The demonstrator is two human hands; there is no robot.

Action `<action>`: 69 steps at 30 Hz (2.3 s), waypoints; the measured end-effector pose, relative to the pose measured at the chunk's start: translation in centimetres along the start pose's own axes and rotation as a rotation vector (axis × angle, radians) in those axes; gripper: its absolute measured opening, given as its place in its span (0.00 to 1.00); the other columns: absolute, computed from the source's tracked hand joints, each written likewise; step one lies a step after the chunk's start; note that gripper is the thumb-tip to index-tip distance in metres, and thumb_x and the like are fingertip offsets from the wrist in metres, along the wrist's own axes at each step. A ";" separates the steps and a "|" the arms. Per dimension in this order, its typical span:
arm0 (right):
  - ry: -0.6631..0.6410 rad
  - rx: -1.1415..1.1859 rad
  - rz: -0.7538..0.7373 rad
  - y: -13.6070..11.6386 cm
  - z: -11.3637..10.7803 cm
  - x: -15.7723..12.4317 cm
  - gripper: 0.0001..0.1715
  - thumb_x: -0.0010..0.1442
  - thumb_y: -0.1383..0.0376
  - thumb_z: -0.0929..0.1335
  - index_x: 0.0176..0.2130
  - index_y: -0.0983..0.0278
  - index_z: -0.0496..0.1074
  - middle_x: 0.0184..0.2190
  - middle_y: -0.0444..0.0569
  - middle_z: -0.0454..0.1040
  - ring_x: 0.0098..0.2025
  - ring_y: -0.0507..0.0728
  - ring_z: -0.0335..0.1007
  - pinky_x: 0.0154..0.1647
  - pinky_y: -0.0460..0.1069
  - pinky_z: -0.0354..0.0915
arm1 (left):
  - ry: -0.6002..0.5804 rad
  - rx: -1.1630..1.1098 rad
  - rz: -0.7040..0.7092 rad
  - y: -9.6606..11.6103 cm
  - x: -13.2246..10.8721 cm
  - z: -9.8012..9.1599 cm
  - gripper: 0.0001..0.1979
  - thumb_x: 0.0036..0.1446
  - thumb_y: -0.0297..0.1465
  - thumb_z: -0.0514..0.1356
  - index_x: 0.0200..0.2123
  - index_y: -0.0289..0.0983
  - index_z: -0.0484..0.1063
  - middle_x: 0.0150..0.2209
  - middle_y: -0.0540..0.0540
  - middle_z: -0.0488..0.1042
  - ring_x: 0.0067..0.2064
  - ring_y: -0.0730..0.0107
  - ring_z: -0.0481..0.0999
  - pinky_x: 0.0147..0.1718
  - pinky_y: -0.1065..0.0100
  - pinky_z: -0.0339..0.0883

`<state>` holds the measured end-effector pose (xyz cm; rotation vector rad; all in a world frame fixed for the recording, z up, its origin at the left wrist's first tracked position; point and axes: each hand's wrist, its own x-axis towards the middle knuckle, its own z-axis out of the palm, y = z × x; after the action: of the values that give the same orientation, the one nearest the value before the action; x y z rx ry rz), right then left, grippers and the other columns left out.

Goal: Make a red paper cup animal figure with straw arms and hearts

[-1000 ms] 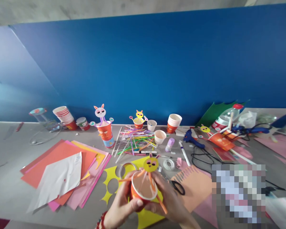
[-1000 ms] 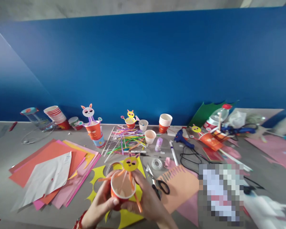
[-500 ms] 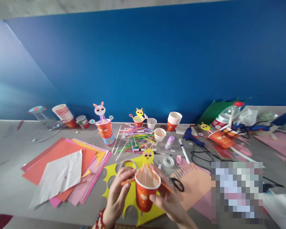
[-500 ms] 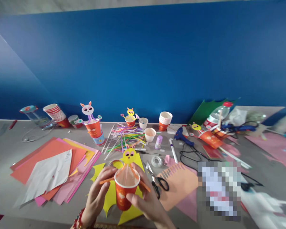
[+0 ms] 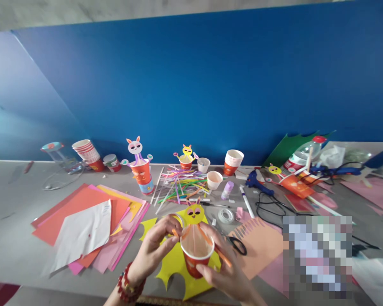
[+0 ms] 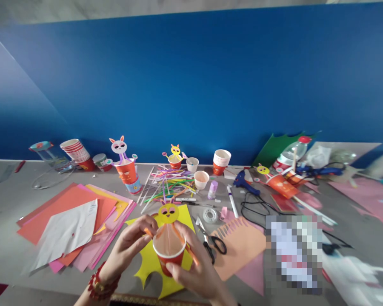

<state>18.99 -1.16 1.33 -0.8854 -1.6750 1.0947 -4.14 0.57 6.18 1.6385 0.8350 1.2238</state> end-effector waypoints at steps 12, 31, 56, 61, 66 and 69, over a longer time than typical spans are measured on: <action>0.032 -0.103 -0.049 -0.1 -0.1 -0.2 0.45 0.56 0.68 0.73 0.68 0.56 0.59 0.66 0.56 0.64 0.66 0.68 0.62 0.64 0.59 0.65 | 0.029 -0.108 -0.222 -0.4 -0.7 0.2 0.17 0.66 0.39 0.58 0.53 0.38 0.74 0.46 0.40 0.76 0.49 0.55 0.75 0.49 0.62 0.70; 0.115 -0.275 -0.350 -2.4 -1.8 1.2 0.23 0.60 0.70 0.71 0.54 0.55 0.72 0.50 0.54 0.74 0.51 0.64 0.73 0.50 0.55 0.72 | 0.104 -0.499 -0.211 -3.3 -3.0 3.3 0.29 0.60 0.38 0.66 0.64 0.46 0.65 0.64 0.40 0.67 0.66 0.46 0.63 0.63 0.54 0.60; 0.061 0.458 0.167 -2.1 -1.1 2.8 0.22 0.64 0.48 0.66 0.51 0.59 0.72 0.43 0.55 0.76 0.46 0.64 0.75 0.48 0.57 0.71 | 0.042 -0.482 -0.344 -5.0 -4.9 3.7 0.38 0.50 0.43 0.71 0.62 0.37 0.68 0.60 0.34 0.72 0.59 0.41 0.71 0.57 0.53 0.66; -0.024 0.262 0.194 -2.6 -0.9 4.7 0.12 0.59 0.56 0.74 0.39 0.60 0.79 0.37 0.50 0.79 0.45 0.63 0.76 0.46 0.53 0.70 | -0.030 -0.464 -0.322 -3.9 -4.2 4.1 0.36 0.52 0.40 0.71 0.62 0.38 0.67 0.63 0.34 0.68 0.62 0.41 0.67 0.61 0.50 0.62; 0.012 0.169 0.148 -3.5 -0.8 5.2 0.09 0.59 0.59 0.73 0.39 0.60 0.80 0.36 0.49 0.79 0.42 0.60 0.75 0.46 0.52 0.69 | 0.059 -0.450 -0.318 -3.0 -3.4 4.9 0.31 0.54 0.38 0.70 0.60 0.41 0.69 0.61 0.36 0.70 0.61 0.45 0.70 0.59 0.52 0.65; -0.015 0.134 0.128 -4.4 -0.8 5.1 0.09 0.60 0.59 0.73 0.38 0.60 0.80 0.37 0.49 0.79 0.42 0.60 0.75 0.46 0.52 0.69 | 0.051 -0.479 -0.325 -2.6 -3.3 5.1 0.31 0.56 0.39 0.68 0.61 0.40 0.68 0.60 0.36 0.72 0.59 0.45 0.72 0.58 0.52 0.67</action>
<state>17.79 2.17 7.12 -0.9096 -1.5544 1.2869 -0.15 -2.73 2.02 1.0463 0.7336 1.1284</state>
